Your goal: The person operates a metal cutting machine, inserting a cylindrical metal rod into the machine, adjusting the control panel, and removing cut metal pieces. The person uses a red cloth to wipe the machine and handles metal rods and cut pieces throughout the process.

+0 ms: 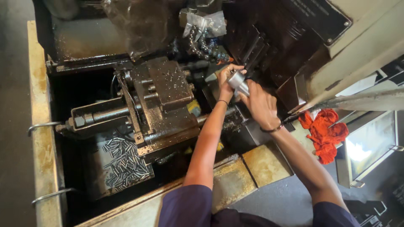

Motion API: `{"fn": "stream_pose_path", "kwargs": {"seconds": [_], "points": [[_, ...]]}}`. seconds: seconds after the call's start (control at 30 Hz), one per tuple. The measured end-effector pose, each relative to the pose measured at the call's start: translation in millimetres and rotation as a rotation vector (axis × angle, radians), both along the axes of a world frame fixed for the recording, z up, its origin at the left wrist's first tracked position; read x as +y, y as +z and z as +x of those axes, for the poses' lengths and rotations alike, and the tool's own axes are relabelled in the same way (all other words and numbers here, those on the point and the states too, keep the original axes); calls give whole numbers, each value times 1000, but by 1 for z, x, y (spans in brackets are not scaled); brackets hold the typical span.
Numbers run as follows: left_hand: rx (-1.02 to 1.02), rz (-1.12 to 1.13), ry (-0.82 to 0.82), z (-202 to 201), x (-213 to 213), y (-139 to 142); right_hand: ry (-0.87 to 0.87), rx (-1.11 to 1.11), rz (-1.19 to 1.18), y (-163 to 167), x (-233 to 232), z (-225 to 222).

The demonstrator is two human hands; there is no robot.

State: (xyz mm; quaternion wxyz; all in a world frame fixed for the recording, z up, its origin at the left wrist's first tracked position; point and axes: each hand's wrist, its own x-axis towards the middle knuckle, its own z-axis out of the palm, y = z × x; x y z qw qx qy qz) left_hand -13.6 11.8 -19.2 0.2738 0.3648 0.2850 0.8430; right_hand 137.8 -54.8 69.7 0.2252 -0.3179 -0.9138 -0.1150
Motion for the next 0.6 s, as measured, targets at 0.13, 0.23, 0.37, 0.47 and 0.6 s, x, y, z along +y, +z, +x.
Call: {"fn": "stream_pose_path", "kwargs": {"seconds": [0.13,0.23,0.37,0.47,0.6], "points": [[230,-65,211,0,4,-5,115,3,33,-3,-2,3],[-101,16,-109,1,9,-8,-165,-146,-153,1,3,-3],[-11,0,-39,-2,12,-7,33,-5,-71,-4,-8,-3],[81,13,32,-2,10,-5,60,-29,-58,-4,-11,0],[-155,82,-143,-2,4,-2,-130,-148,-139,4,0,-6]]}}
